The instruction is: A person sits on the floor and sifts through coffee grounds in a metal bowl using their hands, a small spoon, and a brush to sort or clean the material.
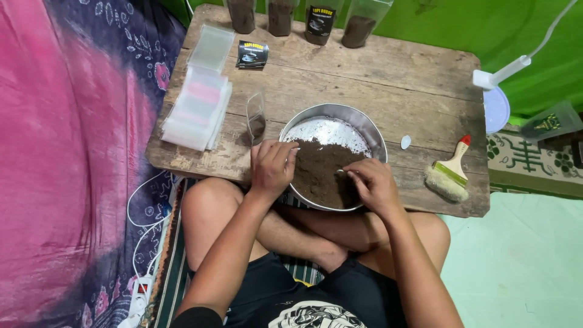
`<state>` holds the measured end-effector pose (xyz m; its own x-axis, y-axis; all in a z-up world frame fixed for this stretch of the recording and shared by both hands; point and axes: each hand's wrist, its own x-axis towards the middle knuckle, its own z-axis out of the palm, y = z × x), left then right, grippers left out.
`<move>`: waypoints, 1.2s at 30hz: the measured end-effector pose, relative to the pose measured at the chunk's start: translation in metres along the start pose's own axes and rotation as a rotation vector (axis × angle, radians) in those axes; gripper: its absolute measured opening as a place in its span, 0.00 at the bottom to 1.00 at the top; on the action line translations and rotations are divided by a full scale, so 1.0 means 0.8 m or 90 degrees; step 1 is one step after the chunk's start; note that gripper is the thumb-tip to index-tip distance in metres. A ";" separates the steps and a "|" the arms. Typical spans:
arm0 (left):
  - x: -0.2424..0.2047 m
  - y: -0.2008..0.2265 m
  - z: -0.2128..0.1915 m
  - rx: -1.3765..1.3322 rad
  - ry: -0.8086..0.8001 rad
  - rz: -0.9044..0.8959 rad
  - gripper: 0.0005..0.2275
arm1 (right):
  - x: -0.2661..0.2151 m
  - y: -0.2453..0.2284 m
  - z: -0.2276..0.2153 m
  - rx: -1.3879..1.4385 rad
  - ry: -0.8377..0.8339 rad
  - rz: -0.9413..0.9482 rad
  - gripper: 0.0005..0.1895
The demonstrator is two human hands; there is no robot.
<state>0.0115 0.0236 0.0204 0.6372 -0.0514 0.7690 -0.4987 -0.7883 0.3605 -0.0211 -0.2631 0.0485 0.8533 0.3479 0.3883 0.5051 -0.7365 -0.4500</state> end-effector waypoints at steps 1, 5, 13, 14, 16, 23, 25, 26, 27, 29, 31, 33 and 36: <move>0.000 0.004 0.001 0.002 0.001 0.003 0.04 | -0.003 -0.001 0.007 0.001 0.003 -0.002 0.06; -0.007 0.035 0.007 0.048 -0.294 -0.052 0.08 | -0.013 -0.004 0.023 -0.031 0.061 0.039 0.05; 0.005 0.085 -0.013 0.015 -0.333 -0.032 0.10 | -0.008 -0.022 0.012 0.014 0.086 0.023 0.04; -0.003 0.078 -0.010 0.079 -0.339 -0.021 0.08 | -0.009 -0.024 0.011 0.017 0.086 0.022 0.04; -0.011 0.073 -0.003 0.148 -0.339 -0.006 0.07 | -0.005 -0.023 0.011 0.022 0.090 0.017 0.04; 0.014 0.072 0.001 0.016 -0.354 -0.087 0.07 | -0.007 -0.023 0.013 0.016 0.105 0.031 0.04; 0.016 0.062 0.010 0.049 -0.330 -0.099 0.06 | -0.009 -0.024 0.014 0.019 0.107 0.034 0.04; 0.013 0.060 0.016 0.031 -0.381 -0.082 0.06 | -0.010 -0.024 0.015 0.015 0.102 0.036 0.04; 0.014 0.056 0.025 0.014 -0.427 -0.062 0.07 | -0.007 -0.022 0.014 0.008 0.100 0.035 0.04; 0.012 0.075 0.019 -0.017 -0.432 -0.040 0.07 | -0.006 -0.021 0.015 -0.004 0.103 0.038 0.03; 0.016 0.082 0.013 -0.048 -0.442 -0.020 0.07 | -0.007 -0.017 0.018 -0.014 0.102 0.048 0.03; 0.032 0.077 0.006 -0.021 -0.423 -0.087 0.11 | -0.006 -0.008 0.020 -0.006 0.101 0.050 0.03; 0.009 0.038 0.029 0.127 -0.379 -0.042 0.06 | 0.007 0.001 0.012 -0.091 0.115 0.044 0.03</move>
<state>0.0141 -0.0149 0.0246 0.9092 -0.2861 0.3025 -0.3647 -0.8978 0.2467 -0.0147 -0.2563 0.0430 0.8412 0.1941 0.5047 0.4124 -0.8339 -0.3668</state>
